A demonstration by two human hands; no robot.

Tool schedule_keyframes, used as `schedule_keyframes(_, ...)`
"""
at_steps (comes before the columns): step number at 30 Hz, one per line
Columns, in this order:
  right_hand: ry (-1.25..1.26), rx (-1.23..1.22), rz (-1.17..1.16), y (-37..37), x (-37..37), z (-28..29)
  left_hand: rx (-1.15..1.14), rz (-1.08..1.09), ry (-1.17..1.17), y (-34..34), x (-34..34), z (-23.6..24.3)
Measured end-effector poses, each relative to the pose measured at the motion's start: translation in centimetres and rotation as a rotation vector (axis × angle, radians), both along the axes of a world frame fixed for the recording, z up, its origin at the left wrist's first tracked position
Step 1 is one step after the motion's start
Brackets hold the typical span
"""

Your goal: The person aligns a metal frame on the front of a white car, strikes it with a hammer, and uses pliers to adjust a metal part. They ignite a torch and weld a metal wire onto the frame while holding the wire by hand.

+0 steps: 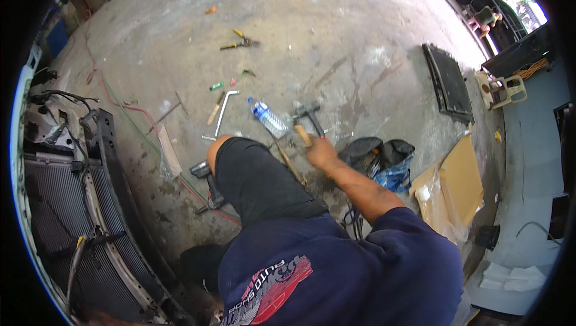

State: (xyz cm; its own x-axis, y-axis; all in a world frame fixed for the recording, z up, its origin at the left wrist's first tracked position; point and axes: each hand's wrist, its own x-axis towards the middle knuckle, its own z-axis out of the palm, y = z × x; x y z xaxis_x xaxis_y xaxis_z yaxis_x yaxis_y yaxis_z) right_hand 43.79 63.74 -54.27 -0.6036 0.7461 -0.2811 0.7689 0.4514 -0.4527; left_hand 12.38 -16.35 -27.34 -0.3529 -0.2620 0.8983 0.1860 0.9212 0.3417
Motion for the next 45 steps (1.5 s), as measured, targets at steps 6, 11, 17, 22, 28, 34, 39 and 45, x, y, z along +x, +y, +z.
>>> schedule_keyframes(6, -0.439, -0.122, -0.017, 0.6, 9.1, -6.7, 0.2, -0.294, 0.04, 2.6, 1.1, 1.1)
schedule_keyframes(11, -0.325, -0.203, -0.012, 0.1, 13.2, -20.6, 0.667, -0.681, -0.008, 8.9, 4.5, 5.7)
schedule_keyframes(17, -0.14, -0.321, 0.039, 0.4, 13.8, -27.9, 0.717, -0.484, -0.023, 8.0, 2.7, 7.1)
schedule_keyframes(22, -0.271, -0.207, -0.071, -0.2, 13.7, -22.5, 0.646, -0.464, -0.07, 11.2, 3.1, 4.9)
schedule_keyframes(28, -0.505, -0.343, -0.095, -0.7, 19.7, -27.3, 0.652, -0.53, -0.12, 13.8, 0.8, 4.9)
schedule_keyframes(34, -0.389, -0.429, -0.314, -4.5, 12.8, -25.3, 0.643, -0.522, -0.105, 13.2, 2.0, 5.8)
schedule_keyframes(39, -0.381, -0.072, -0.161, -2.6, 10.6, -27.6, 0.631, -0.527, -0.11, 13.7, 1.8, 5.7)
schedule_keyframes(45, -0.089, 0.377, -0.055, 1.9, 6.5, -24.0, 0.617, -0.513, -0.133, 13.2, 3.1, 5.5)
